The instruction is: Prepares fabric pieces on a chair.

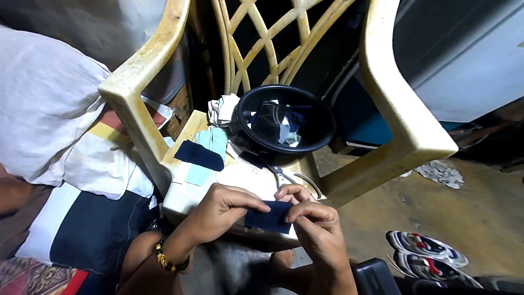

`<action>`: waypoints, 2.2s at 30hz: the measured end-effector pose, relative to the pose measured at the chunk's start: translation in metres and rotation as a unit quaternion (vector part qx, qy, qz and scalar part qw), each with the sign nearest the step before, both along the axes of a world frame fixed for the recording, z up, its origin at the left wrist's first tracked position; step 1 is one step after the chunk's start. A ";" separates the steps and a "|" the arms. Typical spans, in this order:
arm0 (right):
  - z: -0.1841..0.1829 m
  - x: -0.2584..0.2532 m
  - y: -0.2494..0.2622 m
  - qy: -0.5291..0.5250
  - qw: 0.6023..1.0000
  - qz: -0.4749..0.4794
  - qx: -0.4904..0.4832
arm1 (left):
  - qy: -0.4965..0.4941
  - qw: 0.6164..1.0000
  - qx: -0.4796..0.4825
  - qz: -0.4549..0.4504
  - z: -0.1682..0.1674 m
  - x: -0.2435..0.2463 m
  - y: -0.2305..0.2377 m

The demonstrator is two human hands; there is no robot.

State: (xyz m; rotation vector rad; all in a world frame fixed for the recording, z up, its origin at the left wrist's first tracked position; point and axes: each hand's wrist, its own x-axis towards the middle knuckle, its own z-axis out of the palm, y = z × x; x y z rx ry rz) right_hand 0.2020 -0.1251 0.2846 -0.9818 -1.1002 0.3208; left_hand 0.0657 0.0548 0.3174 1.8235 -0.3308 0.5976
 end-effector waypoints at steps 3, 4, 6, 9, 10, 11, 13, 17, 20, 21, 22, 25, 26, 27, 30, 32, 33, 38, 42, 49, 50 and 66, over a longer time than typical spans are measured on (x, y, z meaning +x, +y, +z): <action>-0.001 0.000 0.001 0.007 1.000 0.002 -0.001 | 0.006 1.000 -0.003 0.007 0.000 0.000 0.001; -0.001 0.000 0.001 0.009 1.000 0.000 -0.002 | 0.006 1.000 -0.004 0.008 0.000 0.000 0.001; -0.002 -0.001 0.002 0.013 1.000 -0.005 -0.003 | 0.006 1.000 -0.006 0.008 0.000 0.000 0.002; -0.003 0.000 0.002 0.018 1.000 -0.006 -0.005 | 0.010 1.000 -0.013 0.003 -0.001 0.001 0.004; -0.003 0.000 0.002 0.018 1.000 -0.007 -0.007 | 0.011 1.000 -0.015 0.001 -0.002 0.001 0.005; -0.003 0.000 0.002 0.016 1.000 -0.007 -0.008 | 0.010 1.000 -0.017 0.000 -0.002 0.001 0.005; -0.004 0.000 0.002 0.013 1.000 -0.009 -0.006 | 0.005 1.000 -0.023 -0.001 -0.002 0.002 0.005; -0.004 0.000 0.002 0.009 1.000 -0.007 -0.009 | 0.012 0.998 -0.063 0.007 -0.004 0.002 0.003; -0.004 0.001 0.002 0.003 1.000 -0.007 -0.018 | 0.037 0.992 -0.122 0.023 -0.003 0.003 -0.002; -0.004 0.001 0.002 0.007 1.000 -0.010 -0.020 | 0.052 0.988 -0.141 0.027 -0.001 0.003 -0.003; -0.005 0.000 0.002 0.012 1.000 -0.017 -0.023 | 0.067 0.985 -0.154 0.031 0.000 0.003 -0.004; -0.006 -0.001 0.002 0.023 0.998 -0.038 -0.035 | 0.125 0.973 -0.188 0.052 0.003 0.003 -0.006; -0.006 -0.002 0.001 0.026 0.998 -0.042 -0.039 | 0.148 0.967 -0.201 0.061 0.005 0.003 -0.007; -0.005 -0.002 0.001 0.030 0.998 -0.045 -0.045 | 0.170 0.959 -0.214 0.070 0.007 0.003 -0.007; -0.004 -0.004 0.001 0.047 0.995 -0.057 -0.063 | 0.227 0.937 -0.259 0.064 0.009 0.005 -0.006; -0.003 -0.004 0.001 0.060 0.994 -0.060 -0.073 | 0.249 0.923 -0.291 0.046 0.009 0.005 -0.005; -0.003 -0.004 0.001 0.066 0.993 -0.062 -0.077 | 0.255 0.918 -0.301 0.040 0.010 0.006 -0.005; -0.002 -0.005 0.002 0.077 0.992 -0.066 -0.077 | 0.253 0.914 -0.315 0.038 0.010 0.007 -0.004; -0.003 -0.006 0.002 0.079 0.991 -0.068 -0.080 | 0.250 0.917 -0.309 0.044 0.011 0.007 -0.004; -0.004 0.001 -0.002 0.054 0.994 -0.004 -0.093 | 0.195 0.955 -0.219 0.047 0.004 0.006 -0.005; -0.004 0.001 -0.002 0.055 0.994 0.006 -0.093 | 0.194 0.958 -0.209 0.034 0.003 0.005 -0.005; 0.003 -0.022 0.007 -0.233 0.943 -0.231 -0.065 | 0.087 0.985 -0.040 0.144 -0.009 0.009 -0.005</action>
